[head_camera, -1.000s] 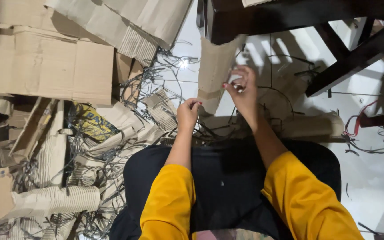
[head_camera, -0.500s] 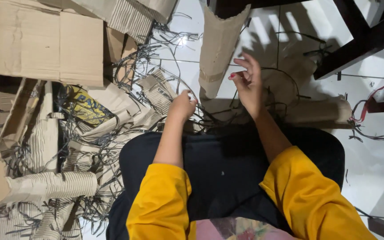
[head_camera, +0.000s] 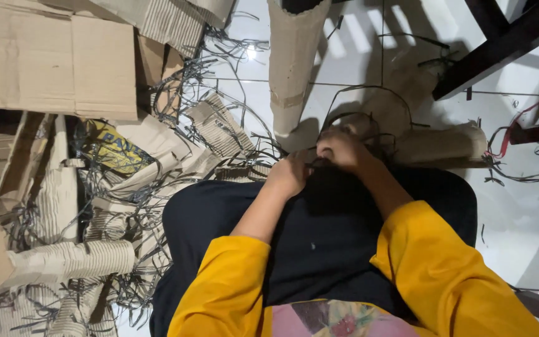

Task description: Wrapping and tying black strings around rolled-up pieces of cardboard.

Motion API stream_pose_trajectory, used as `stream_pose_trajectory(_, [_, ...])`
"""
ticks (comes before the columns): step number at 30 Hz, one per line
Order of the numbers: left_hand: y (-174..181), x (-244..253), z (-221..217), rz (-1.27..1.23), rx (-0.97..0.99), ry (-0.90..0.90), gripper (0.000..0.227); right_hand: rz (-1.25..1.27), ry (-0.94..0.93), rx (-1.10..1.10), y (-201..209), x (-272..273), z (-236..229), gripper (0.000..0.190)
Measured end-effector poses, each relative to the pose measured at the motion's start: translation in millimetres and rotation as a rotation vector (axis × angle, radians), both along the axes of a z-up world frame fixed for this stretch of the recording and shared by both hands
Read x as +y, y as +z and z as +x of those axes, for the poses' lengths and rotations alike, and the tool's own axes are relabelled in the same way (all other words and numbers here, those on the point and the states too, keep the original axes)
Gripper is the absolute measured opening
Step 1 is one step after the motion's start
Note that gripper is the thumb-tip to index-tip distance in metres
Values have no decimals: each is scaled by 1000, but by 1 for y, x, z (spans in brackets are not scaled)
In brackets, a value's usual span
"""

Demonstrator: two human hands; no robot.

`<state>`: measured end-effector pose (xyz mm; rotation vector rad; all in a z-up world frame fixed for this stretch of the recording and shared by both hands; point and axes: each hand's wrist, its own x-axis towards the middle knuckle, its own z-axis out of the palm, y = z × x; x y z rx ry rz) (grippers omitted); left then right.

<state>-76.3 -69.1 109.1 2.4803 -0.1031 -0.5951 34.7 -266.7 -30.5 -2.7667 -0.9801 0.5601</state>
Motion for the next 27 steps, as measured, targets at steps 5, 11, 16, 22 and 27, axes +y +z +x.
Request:
stream_pose_trajectory(5, [-51, -20, 5, -12, -16, -6, 47, 238, -44, -55, 29, -3, -6, 9])
stream_pose_trajectory(11, [-78, -29, 6, 96, 124, -83, 59, 85, -11, -27, 8, -1, -21, 22])
stream_pose_trajectory(16, [-35, -13, 3, -77, -57, 29, 49, 680, -231, -7, 66, -9, -12, 13])
stream_pose_trajectory(22, [-27, 29, 12, -795, -387, 235, 32, 983, -335, 134, 174, -32, -23, 19])
stream_pose_trajectory(27, [-7, 30, 24, -1119, -339, 416, 39, 879, -519, 72, 191, -13, -25, 15])
